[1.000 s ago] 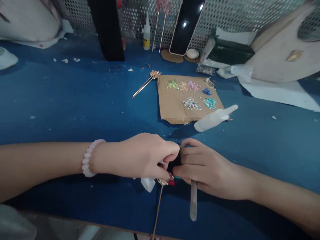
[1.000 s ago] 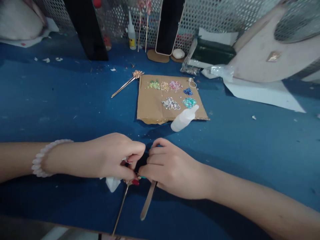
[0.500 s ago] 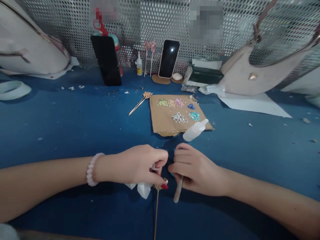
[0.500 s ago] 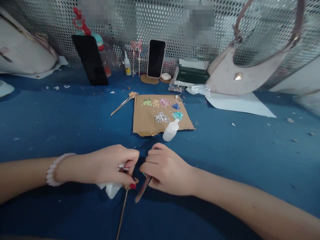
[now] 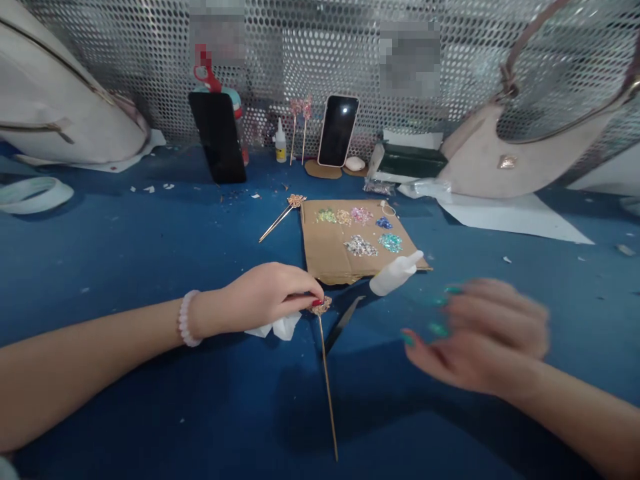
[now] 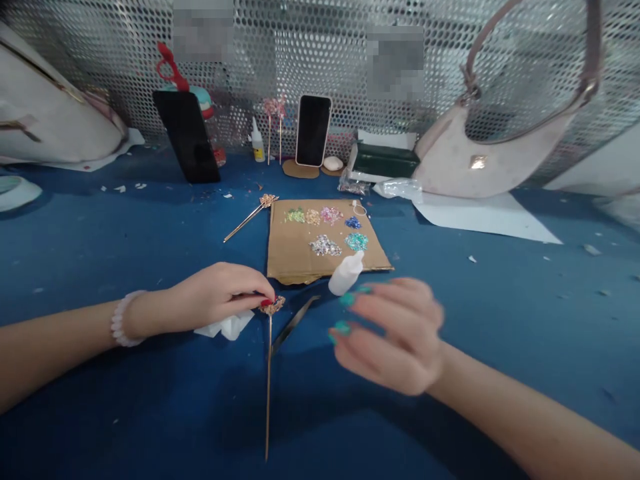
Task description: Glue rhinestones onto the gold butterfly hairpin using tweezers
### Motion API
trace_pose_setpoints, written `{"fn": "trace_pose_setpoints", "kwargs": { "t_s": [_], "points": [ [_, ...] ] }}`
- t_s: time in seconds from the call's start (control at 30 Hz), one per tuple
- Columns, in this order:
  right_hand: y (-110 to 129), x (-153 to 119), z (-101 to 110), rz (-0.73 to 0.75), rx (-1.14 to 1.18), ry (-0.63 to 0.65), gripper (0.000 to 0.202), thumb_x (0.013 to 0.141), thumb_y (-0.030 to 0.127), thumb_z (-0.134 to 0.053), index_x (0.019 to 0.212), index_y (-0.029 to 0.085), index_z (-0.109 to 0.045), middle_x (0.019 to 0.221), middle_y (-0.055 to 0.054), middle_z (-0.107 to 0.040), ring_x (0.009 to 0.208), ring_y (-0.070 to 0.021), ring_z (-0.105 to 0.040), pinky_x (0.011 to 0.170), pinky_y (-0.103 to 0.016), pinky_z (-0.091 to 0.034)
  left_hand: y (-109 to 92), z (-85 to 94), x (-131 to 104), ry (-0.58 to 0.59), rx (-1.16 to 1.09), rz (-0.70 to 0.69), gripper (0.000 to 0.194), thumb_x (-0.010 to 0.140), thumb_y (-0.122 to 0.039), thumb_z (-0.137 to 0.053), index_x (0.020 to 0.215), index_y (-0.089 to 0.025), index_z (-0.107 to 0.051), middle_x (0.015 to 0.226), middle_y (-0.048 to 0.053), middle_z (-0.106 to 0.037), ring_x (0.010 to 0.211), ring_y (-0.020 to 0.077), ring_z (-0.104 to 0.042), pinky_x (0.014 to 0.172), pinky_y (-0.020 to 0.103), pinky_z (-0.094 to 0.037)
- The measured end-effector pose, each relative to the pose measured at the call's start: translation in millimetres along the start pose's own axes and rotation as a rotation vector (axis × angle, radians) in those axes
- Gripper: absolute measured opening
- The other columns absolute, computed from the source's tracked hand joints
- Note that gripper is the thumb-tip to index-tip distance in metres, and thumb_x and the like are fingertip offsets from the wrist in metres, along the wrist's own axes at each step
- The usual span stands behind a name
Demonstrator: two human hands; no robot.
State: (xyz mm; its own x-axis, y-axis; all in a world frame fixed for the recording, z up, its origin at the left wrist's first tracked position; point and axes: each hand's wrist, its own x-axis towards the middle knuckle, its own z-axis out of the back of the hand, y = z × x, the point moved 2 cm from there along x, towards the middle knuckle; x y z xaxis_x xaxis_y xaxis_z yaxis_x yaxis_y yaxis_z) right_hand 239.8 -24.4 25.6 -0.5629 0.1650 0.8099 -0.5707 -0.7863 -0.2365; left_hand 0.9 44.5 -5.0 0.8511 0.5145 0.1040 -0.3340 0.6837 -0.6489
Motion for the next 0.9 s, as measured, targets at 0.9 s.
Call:
{"fn": "trace_pose_setpoints", "kwargs": {
  "t_s": [0.9],
  "points": [
    [-14.5, -19.1, -11.6, -0.659, 0.819, 0.532, 0.024, 0.095, 0.035, -0.031, 0.114, 0.025, -0.042, 0.100, -0.012, -0.063, 0.084, -0.0203, -0.069, 0.064, -0.026, -0.059, -42.6, -30.2, -23.2, 0.254, 0.332, -0.154, 0.004, 0.090, -0.022, -0.051, 0.093, -0.020, -0.052, 0.090, 0.000, -0.055, 0.061, 0.0165, -0.043, 0.050, 0.033, -0.026]
  ]
}}
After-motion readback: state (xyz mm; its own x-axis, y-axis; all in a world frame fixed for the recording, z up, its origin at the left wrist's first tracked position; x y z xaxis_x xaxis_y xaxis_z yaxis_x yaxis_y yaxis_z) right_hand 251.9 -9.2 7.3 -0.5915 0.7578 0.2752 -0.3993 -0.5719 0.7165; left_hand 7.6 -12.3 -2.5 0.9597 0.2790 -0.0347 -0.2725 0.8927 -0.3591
